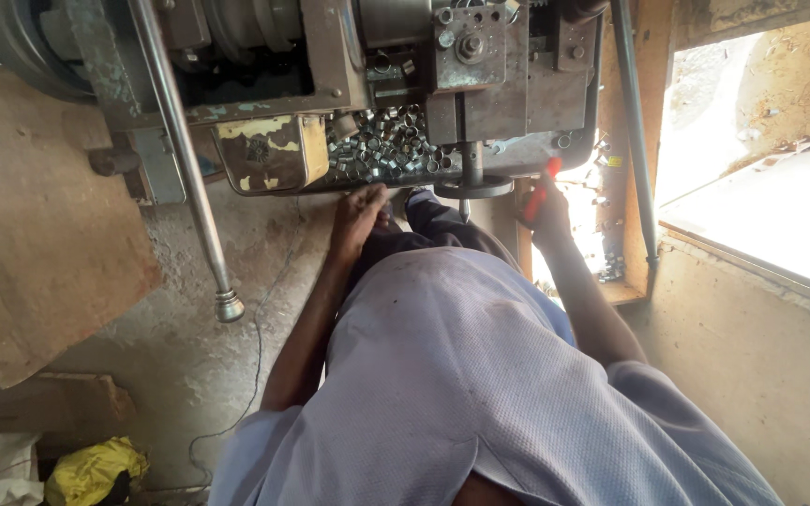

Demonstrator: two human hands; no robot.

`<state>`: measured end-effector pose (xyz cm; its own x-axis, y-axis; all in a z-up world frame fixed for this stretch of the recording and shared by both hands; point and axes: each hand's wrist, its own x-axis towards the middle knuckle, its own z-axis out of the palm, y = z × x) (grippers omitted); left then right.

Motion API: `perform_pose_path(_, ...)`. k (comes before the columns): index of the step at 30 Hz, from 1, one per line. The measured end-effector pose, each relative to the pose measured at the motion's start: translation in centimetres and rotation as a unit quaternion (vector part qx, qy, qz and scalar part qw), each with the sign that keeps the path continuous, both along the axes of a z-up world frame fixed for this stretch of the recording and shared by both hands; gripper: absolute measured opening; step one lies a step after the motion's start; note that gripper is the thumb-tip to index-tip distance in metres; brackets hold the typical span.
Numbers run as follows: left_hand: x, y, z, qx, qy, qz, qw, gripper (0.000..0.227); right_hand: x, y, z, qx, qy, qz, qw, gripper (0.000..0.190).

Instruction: The person operates a manual metal press to produce small metal rings. They repeatedly insert metal pieces into the press, activate the mechanism with a lever, and collect the finished rings. The person also uses a red-handled tool to adjust or clear the press mechanism.

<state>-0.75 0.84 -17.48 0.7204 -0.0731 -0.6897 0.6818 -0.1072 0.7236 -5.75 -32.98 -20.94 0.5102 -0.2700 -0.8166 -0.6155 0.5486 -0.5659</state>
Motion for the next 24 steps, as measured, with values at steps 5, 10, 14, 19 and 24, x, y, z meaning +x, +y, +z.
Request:
perform_pose_path(5,2.3,-1.3,-1.9,-0.083,-0.029,0.044,0.995,0.045,1.5,0.4,-1.1,0.022,0.012,0.068,0.997,0.038)
perform_pose_path(10,2.7,-0.9,-0.5,-0.031,-0.008,0.098,0.995,0.076,2.7,0.1,-2.1,-0.095,0.015,0.070,0.993,0.045)
perform_pose_path(14,-0.2,2.4,1.0,-0.051,-0.011,0.156,0.986,0.075,0.6,0.0,-0.1,-0.187,-0.081,0.058,0.977,0.044)
perform_pose_path(19,-5.2,8.4,4.6,0.006,-0.073,0.352,0.933,0.035,3.2,0.1,5.4,-0.424,-0.220,0.142,0.867,0.037)
perform_pose_path(24,-6.8,13.6,12.0,0.137,-0.152,0.476,0.855,0.041,12.4,0.0,12.5,-0.557,-0.317,0.333,0.692,0.068)
